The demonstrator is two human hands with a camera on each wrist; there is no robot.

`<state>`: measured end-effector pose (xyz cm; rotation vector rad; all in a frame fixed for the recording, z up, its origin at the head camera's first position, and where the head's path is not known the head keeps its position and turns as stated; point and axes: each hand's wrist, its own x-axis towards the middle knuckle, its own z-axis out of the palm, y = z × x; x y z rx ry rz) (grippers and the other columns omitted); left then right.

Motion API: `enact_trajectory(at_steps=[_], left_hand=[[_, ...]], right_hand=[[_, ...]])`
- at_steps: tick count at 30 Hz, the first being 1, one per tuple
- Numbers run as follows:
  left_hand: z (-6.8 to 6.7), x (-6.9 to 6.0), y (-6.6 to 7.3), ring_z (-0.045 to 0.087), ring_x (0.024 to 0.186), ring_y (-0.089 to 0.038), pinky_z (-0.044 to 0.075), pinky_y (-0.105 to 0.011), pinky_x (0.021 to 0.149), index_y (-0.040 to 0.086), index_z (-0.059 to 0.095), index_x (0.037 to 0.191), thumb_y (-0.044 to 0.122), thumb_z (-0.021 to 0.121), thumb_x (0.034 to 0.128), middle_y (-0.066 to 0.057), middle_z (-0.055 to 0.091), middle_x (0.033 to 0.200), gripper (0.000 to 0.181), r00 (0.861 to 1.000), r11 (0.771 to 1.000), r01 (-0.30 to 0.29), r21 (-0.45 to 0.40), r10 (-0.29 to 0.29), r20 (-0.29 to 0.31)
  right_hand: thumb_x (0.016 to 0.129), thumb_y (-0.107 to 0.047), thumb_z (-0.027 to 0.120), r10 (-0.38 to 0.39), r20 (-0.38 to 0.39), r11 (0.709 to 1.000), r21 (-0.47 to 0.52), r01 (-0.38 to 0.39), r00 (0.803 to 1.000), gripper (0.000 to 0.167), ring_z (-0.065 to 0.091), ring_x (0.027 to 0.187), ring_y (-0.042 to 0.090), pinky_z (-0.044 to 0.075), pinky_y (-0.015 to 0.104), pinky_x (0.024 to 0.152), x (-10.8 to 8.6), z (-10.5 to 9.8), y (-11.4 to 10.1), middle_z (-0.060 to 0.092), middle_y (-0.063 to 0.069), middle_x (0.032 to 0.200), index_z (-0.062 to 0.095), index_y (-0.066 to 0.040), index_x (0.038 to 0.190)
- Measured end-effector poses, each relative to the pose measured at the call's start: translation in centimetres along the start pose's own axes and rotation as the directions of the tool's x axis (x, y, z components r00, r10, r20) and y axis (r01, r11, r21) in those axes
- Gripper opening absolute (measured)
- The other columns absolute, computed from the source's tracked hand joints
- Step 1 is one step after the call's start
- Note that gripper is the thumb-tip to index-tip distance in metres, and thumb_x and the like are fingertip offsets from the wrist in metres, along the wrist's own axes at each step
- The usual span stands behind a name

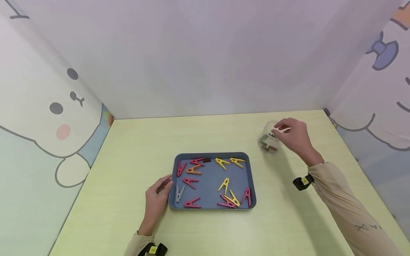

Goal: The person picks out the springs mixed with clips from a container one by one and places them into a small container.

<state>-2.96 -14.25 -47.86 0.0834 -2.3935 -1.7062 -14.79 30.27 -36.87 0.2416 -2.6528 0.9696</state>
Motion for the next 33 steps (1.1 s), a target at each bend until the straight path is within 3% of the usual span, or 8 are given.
enact_trajectory(at_steps=[11,20,26,29,33], left_hand=[[0.1,0.1,0.0,0.064,0.089,-0.016,0.05,-0.021,0.075,0.01,0.069,0.113,0.015,0.067,0.0891,-0.006,0.069,0.102,0.025,1.0,1.0,0.005,-0.002,-0.005,0.004],[0.1,0.1,0.6,0.064,0.09,-0.021,0.05,-0.021,0.076,0.007,0.069,0.114,0.012,0.066,0.0892,-0.01,0.069,0.104,0.025,1.0,1.0,0.005,-0.009,-0.005,0.007],[-0.2,-0.2,3.2,0.064,0.091,-0.026,0.05,-0.022,0.076,-0.001,0.067,0.114,0.003,0.064,0.0888,-0.018,0.067,0.104,0.025,0.999,0.999,0.033,-0.004,-0.032,0.022],[-0.3,-0.2,3.4,0.064,0.091,-0.026,0.05,-0.021,0.076,-0.001,0.067,0.114,0.003,0.064,0.0888,-0.018,0.067,0.104,0.025,0.999,1.0,0.028,-0.013,-0.027,0.021],[-0.4,-0.3,4.2,0.063,0.092,-0.028,0.05,-0.022,0.076,-0.004,0.066,0.114,0.001,0.063,0.0889,-0.021,0.067,0.104,0.025,0.999,1.0,0.03,-0.006,-0.03,0.028]], right_hand=[[0.082,-0.011,0.074,-0.004,0.009,0.999,0.041,0.003,1.0,0.018,0.052,0.077,-0.01,0.039,0.002,0.066,-0.3,0.2,-1.3,0.066,0.017,0.095,0.07,0.001,0.093],[0.082,-0.012,0.073,-0.021,0.021,0.999,0.036,0.02,1.0,0.017,0.061,0.085,0.029,0.039,0.003,0.069,-0.9,0.4,-2.5,0.066,0.014,0.096,0.07,-0.001,0.095],[0.082,-0.011,0.073,-0.037,0.021,0.999,0.032,0.036,0.999,0.016,0.062,0.085,0.028,0.04,0.004,0.069,-1.1,1.0,-3.2,0.066,0.012,0.094,0.07,0.0,0.094],[0.082,-0.011,0.073,-0.037,0.026,0.999,0.038,0.036,0.999,0.015,0.062,0.084,0.027,0.042,0.006,0.07,-1.2,1.2,-3.5,0.066,0.011,0.094,0.07,-0.001,0.094],[0.082,-0.011,0.074,-0.05,0.029,0.997,0.062,0.048,0.998,0.014,0.061,0.082,0.016,0.043,0.008,0.07,-1.4,1.3,-3.8,0.066,0.009,0.093,0.071,-0.003,0.093]])
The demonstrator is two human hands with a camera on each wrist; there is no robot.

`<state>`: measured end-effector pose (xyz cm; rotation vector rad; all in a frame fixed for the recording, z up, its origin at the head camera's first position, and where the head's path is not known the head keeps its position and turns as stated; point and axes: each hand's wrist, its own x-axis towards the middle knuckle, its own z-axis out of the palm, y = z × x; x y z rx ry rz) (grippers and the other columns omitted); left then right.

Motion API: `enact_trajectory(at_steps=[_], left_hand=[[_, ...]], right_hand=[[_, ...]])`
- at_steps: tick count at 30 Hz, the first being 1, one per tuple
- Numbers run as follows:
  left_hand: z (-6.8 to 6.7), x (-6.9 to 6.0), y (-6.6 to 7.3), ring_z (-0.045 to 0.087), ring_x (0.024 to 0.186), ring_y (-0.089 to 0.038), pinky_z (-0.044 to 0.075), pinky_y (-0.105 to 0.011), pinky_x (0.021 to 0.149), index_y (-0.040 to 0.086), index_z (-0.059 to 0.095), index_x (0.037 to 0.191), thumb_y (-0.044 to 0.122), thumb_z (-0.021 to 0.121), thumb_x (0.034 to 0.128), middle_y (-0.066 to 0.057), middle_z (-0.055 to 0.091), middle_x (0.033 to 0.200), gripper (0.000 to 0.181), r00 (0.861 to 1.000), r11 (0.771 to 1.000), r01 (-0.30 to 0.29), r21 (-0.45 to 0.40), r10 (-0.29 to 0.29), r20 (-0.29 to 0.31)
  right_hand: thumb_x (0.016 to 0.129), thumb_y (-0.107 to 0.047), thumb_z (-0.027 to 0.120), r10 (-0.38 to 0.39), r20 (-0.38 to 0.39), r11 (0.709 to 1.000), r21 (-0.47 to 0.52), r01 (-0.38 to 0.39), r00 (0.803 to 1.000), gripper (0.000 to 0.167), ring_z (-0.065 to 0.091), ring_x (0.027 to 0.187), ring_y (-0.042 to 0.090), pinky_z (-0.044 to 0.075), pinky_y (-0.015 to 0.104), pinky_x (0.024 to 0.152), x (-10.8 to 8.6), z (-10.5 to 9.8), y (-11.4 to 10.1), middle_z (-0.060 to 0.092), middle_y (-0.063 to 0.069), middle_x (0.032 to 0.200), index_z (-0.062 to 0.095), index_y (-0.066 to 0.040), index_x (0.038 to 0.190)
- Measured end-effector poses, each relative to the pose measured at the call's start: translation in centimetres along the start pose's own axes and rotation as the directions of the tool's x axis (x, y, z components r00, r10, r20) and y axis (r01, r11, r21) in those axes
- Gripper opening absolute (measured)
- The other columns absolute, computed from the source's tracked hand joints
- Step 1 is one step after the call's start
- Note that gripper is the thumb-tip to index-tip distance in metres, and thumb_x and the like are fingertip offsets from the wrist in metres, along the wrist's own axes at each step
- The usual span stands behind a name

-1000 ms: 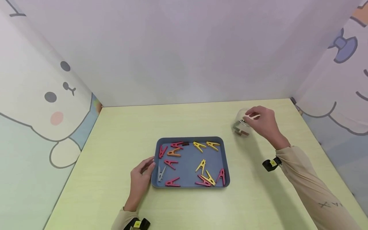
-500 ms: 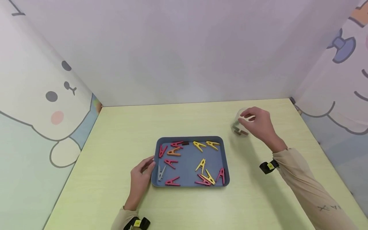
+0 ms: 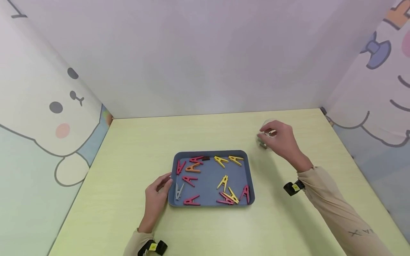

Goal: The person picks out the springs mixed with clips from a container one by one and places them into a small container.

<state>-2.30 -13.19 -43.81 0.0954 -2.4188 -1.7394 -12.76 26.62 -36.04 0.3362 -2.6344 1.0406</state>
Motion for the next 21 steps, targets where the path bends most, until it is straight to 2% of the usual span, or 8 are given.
enact_trajectory(at_steps=[3,6,13,17,21], left_hand=[[0.0,0.0,0.1,0.063,0.091,-0.029,0.05,-0.022,0.075,-0.004,0.066,0.114,0.001,0.063,0.0889,-0.021,0.067,0.104,0.025,1.0,1.0,0.003,0.002,-0.003,0.0],[0.1,0.0,-0.2,0.064,0.091,-0.029,0.05,-0.022,0.075,-0.003,0.066,0.114,0.001,0.063,0.0887,-0.021,0.067,0.104,0.025,1.0,1.0,-0.004,0.002,0.004,-0.004],[0.5,0.6,-3.5,0.064,0.09,-0.024,0.05,-0.022,0.075,0.002,0.067,0.114,0.006,0.065,0.0891,-0.016,0.068,0.104,0.026,1.0,1.0,-0.013,0.009,0.013,-0.021],[0.6,0.6,-4.1,0.064,0.09,-0.019,0.05,-0.021,0.076,0.007,0.068,0.115,0.011,0.066,0.0891,-0.011,0.069,0.103,0.026,0.999,1.0,-0.025,0.016,0.026,-0.024],[0.7,0.6,-4.2,0.064,0.09,-0.021,0.051,-0.023,0.076,0.007,0.068,0.115,0.013,0.067,0.0889,-0.011,0.069,0.103,0.027,0.999,0.999,-0.044,-0.001,0.044,-0.024]], right_hand=[[0.081,-0.01,0.075,-0.025,-0.002,1.0,0.011,0.025,1.0,0.014,0.059,0.081,0.009,0.044,0.008,0.07,-0.1,0.1,-0.3,0.066,0.009,0.092,0.071,-0.004,0.092],[0.08,-0.008,0.075,-0.047,-0.003,0.999,0.009,0.047,0.999,0.013,0.059,0.081,0.009,0.044,0.009,0.07,-0.2,0.3,-0.5,0.066,0.007,0.091,0.071,-0.004,0.092],[0.079,-0.008,0.076,-0.071,-0.002,0.997,0.012,0.071,0.997,0.014,0.062,0.079,0.02,0.051,0.022,0.07,-0.3,1.2,-0.7,0.065,0.006,0.088,0.071,-0.003,0.09],[0.078,-0.008,0.077,-0.108,-0.003,0.994,0.007,0.108,0.994,0.014,0.062,0.076,0.018,0.053,0.028,0.068,-0.3,1.7,-0.7,0.064,0.004,0.085,0.071,-0.003,0.089],[0.078,-0.007,0.077,-0.132,0.005,0.991,0.012,0.132,0.991,0.013,0.062,0.076,0.016,0.053,0.031,0.067,-0.3,2.1,-0.7,0.064,0.003,0.084,0.07,-0.003,0.089]])
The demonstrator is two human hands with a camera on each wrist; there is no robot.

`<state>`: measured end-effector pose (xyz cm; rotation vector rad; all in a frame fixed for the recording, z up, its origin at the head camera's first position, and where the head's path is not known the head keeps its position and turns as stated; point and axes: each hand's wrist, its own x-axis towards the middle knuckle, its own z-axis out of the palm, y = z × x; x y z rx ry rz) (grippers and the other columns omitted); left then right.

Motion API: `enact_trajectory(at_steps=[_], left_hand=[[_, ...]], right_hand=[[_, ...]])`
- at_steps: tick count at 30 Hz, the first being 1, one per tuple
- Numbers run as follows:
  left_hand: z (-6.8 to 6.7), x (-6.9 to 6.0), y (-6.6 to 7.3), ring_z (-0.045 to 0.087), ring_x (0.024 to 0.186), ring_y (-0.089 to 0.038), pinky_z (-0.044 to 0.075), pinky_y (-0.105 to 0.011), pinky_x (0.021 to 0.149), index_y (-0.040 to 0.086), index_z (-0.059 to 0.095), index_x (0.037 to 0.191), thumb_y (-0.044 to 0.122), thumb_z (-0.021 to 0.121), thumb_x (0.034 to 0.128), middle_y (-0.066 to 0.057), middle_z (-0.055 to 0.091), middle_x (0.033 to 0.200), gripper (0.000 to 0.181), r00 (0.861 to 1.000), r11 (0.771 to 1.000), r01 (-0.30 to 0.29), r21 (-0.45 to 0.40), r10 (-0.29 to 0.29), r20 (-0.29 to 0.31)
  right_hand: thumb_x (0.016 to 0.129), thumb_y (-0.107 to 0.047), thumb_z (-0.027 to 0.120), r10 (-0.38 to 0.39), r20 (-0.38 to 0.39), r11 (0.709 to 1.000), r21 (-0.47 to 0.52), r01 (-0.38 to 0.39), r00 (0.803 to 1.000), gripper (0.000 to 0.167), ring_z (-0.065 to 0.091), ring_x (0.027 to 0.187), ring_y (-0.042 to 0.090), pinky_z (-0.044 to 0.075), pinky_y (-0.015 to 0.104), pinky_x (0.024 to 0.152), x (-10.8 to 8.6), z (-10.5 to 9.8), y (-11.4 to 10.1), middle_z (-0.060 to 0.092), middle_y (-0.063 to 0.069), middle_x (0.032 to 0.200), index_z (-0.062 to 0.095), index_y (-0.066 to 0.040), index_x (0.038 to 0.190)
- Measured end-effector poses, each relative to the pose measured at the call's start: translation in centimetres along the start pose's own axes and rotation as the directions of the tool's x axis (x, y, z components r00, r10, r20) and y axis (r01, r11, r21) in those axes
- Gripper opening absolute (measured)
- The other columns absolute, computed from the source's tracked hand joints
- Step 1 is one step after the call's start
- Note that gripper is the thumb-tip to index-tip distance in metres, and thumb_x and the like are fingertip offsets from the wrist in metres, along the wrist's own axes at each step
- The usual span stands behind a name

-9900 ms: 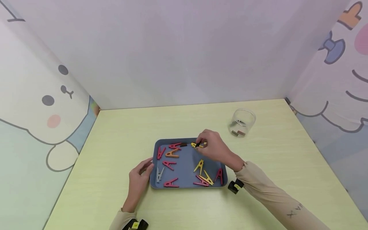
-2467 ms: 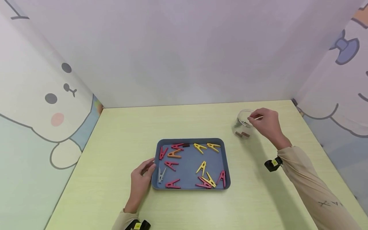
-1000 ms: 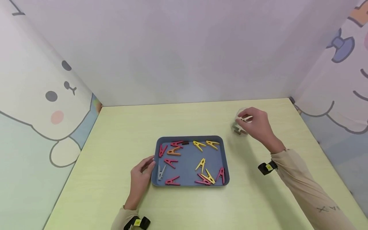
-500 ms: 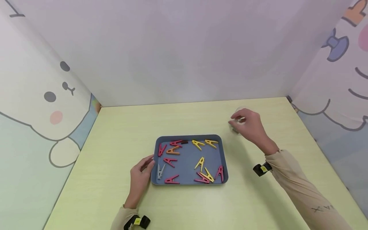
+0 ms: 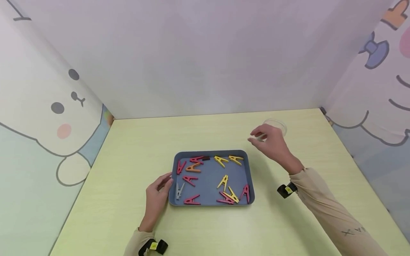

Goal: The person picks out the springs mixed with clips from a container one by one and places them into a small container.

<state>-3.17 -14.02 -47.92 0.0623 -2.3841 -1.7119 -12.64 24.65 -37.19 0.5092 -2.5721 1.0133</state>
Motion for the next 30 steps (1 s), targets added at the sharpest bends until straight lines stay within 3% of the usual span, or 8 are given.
enact_trajectory(at_steps=[8,16,24,30], left_hand=[[0.0,0.0,-0.1,0.064,0.09,-0.018,0.05,-0.022,0.077,0.009,0.069,0.114,0.013,0.067,0.0889,-0.007,0.069,0.102,0.025,1.0,1.0,0.017,0.017,-0.017,0.003],[0.0,0.1,-0.1,0.064,0.089,-0.014,0.05,-0.022,0.077,0.01,0.07,0.112,0.012,0.067,0.0889,-0.005,0.069,0.101,0.024,1.0,0.999,0.027,0.018,-0.027,0.006],[-0.1,0.1,0.0,0.065,0.089,-0.019,0.051,-0.024,0.074,0.008,0.069,0.113,0.013,0.067,0.0884,-0.007,0.069,0.1,0.025,1.0,1.0,0.006,0.019,-0.006,0.005],[-0.5,-0.3,2.8,0.065,0.089,-0.026,0.051,-0.029,0.074,-0.001,0.067,0.113,0.004,0.065,0.0888,-0.018,0.068,0.101,0.025,1.0,1.0,0.007,0.021,-0.007,0.022]], right_hand=[[0.079,-0.008,0.076,0.002,0.041,0.999,0.034,-0.003,0.999,0.016,0.064,0.078,0.02,0.054,0.041,0.068,-0.2,1.1,-0.6,0.066,0.006,0.089,0.069,-0.004,0.092],[0.078,-0.008,0.077,-0.023,0.054,0.998,0.06,0.02,0.998,0.015,0.064,0.08,0.021,0.053,0.038,0.067,-0.2,2.2,-1.1,0.066,0.006,0.09,0.069,-0.006,0.091],[0.077,-0.006,0.077,-0.07,0.054,0.994,0.084,0.065,0.996,0.014,0.064,0.078,0.022,0.054,0.04,0.065,0.0,3.0,-1.5,0.066,0.006,0.088,0.07,-0.007,0.089],[0.078,-0.008,0.076,-0.069,0.082,0.993,0.104,0.06,0.994,0.014,0.064,0.079,0.021,0.054,0.04,0.065,-0.1,3.6,-1.5,0.066,0.005,0.089,0.069,-0.006,0.09]])
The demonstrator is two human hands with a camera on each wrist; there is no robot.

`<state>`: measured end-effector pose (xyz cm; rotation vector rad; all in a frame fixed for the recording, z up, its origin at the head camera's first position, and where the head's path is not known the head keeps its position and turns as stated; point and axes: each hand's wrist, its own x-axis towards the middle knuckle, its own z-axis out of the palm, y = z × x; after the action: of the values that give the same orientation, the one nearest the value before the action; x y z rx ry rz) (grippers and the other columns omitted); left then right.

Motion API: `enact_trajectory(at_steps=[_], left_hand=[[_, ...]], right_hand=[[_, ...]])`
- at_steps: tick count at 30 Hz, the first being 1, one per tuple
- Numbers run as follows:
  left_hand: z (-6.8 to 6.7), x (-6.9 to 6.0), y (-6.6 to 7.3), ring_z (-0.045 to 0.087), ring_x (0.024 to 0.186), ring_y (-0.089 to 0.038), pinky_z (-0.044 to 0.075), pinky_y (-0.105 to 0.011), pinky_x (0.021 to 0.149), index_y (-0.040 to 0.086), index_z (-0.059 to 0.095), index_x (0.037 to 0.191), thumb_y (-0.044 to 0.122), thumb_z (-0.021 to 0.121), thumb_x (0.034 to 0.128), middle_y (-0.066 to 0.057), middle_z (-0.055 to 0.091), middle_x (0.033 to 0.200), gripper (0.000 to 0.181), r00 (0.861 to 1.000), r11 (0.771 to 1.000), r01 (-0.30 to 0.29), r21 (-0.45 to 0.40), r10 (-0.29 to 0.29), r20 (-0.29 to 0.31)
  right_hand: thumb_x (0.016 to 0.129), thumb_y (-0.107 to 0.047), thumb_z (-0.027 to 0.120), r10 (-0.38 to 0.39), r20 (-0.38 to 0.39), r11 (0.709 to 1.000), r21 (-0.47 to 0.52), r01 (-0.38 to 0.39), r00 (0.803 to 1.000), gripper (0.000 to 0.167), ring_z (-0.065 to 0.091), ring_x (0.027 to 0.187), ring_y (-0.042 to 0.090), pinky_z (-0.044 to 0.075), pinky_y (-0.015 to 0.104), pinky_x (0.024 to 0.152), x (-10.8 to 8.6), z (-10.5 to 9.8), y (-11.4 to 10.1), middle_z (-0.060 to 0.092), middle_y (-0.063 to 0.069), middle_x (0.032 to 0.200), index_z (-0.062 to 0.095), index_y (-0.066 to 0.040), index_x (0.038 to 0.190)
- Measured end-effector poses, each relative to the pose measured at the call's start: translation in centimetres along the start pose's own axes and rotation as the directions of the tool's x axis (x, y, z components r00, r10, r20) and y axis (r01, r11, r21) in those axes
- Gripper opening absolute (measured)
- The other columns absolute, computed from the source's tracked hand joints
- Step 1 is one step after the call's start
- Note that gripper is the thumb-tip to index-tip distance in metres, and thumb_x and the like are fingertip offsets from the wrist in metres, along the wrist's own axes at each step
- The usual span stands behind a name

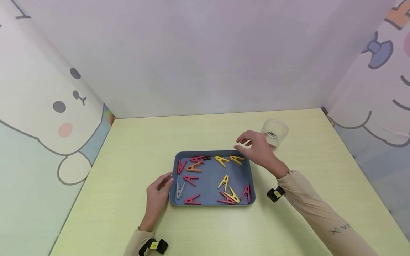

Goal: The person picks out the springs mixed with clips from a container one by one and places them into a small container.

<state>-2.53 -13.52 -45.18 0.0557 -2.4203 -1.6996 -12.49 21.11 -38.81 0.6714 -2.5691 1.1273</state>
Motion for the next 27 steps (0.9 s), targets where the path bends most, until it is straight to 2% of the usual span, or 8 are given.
enact_trajectory(at_steps=[2,5,15,27], left_hand=[[-0.2,-0.2,1.1,0.065,0.089,-0.027,0.051,-0.029,0.075,-0.003,0.066,0.113,0.003,0.064,0.0889,-0.019,0.067,0.101,0.025,1.0,1.0,-0.002,0.007,0.002,0.002],[-0.3,-0.2,1.4,0.065,0.088,-0.027,0.052,-0.031,0.075,-0.003,0.066,0.113,0.003,0.064,0.0887,-0.02,0.067,0.1,0.025,1.0,1.0,0.004,0.005,-0.004,-0.004],[-0.2,-0.3,1.5,0.065,0.09,-0.028,0.051,-0.023,0.075,-0.003,0.066,0.113,0.003,0.064,0.0886,-0.021,0.067,0.102,0.025,1.0,1.0,0.024,-0.002,-0.024,-0.002],[-0.1,-0.1,1.7,0.065,0.089,-0.028,0.051,-0.025,0.075,-0.003,0.066,0.113,0.002,0.064,0.0884,-0.02,0.067,0.101,0.025,1.0,1.0,0.015,0.005,-0.015,-0.002]], right_hand=[[0.078,-0.009,0.077,-0.006,0.006,1.0,0.008,0.005,1.0,0.015,0.064,0.079,0.021,0.054,0.04,0.066,0.0,0.2,-0.1,0.066,0.005,0.089,0.069,-0.007,0.091],[0.079,-0.009,0.077,-0.014,0.019,1.0,0.018,0.013,1.0,0.015,0.064,0.08,0.021,0.054,0.041,0.066,0.1,0.6,-0.2,0.066,0.006,0.09,0.068,-0.008,0.091],[0.08,-0.01,0.075,-0.014,0.066,0.999,0.039,0.011,0.998,0.015,0.064,0.081,0.02,0.054,0.041,0.068,-0.1,1.4,-0.3,0.065,0.006,0.091,0.068,-0.01,0.093],[0.079,-0.006,0.076,-0.015,0.101,0.997,0.073,0.008,0.995,0.016,0.065,0.081,0.02,0.054,0.035,0.068,0.2,2.6,-0.3,0.065,0.01,0.091,0.068,-0.005,0.094]])
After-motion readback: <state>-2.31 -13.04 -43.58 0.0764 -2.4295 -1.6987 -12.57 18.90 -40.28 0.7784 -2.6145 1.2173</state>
